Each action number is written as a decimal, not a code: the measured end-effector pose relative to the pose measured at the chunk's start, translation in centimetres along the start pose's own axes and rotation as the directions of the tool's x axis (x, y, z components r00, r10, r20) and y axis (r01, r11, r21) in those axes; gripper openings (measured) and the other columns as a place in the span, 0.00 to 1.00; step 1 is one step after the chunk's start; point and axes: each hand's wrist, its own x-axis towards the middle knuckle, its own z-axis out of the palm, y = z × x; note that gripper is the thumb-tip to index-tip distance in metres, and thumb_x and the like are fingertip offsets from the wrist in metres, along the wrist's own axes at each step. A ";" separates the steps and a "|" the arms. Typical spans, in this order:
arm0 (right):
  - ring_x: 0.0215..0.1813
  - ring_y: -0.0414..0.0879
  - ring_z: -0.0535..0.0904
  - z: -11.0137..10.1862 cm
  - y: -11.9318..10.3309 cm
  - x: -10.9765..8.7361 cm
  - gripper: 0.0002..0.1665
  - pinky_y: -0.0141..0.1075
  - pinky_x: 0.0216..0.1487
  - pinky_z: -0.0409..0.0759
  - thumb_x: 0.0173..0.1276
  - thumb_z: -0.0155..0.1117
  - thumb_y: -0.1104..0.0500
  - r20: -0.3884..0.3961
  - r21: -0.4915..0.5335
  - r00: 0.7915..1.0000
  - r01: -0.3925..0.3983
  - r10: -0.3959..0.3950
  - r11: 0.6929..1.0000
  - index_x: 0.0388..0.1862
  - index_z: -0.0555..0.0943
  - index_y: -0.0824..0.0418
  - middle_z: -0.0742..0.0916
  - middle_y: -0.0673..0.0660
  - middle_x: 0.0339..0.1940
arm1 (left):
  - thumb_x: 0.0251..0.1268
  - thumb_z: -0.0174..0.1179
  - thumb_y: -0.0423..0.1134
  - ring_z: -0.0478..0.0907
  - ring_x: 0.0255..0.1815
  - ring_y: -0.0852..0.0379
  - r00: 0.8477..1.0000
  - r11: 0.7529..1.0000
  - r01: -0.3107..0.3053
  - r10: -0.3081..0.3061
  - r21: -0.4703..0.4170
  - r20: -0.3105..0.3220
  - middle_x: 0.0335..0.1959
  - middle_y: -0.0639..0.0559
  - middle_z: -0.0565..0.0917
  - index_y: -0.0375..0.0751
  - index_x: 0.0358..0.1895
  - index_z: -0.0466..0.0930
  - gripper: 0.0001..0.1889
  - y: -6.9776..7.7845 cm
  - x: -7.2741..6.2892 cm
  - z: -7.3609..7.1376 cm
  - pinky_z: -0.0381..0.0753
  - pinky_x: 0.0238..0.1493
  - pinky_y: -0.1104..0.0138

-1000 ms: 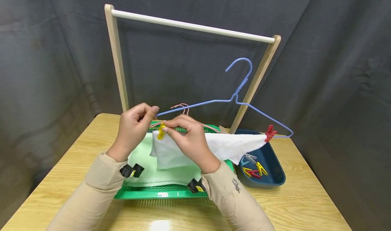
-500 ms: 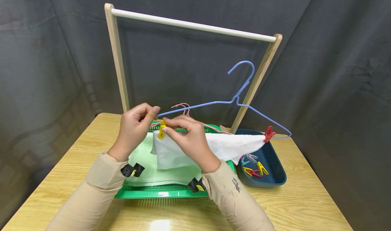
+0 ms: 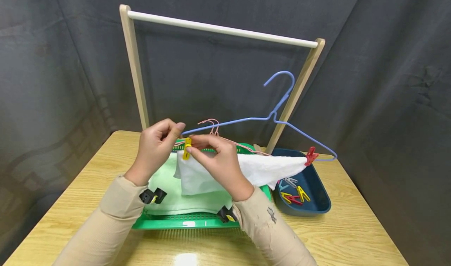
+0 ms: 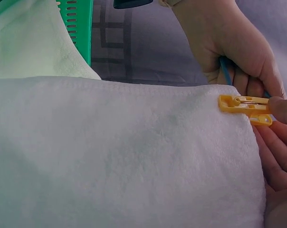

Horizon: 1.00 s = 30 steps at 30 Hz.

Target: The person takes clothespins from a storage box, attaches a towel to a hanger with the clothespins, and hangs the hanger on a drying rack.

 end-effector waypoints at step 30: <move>0.48 0.53 0.83 -4.8 0.2 -0.7 0.15 0.34 0.52 0.80 0.59 0.75 0.71 -0.184 -0.291 0.949 0.198 -0.258 0.936 0.46 0.87 0.66 0.86 0.60 0.44 | 0.72 0.62 0.31 0.60 0.17 0.61 0.998 0.997 0.069 -0.069 0.040 -0.012 0.16 0.56 0.69 0.37 0.23 0.79 0.14 -0.6 -0.3 -0.9 0.59 0.22 0.68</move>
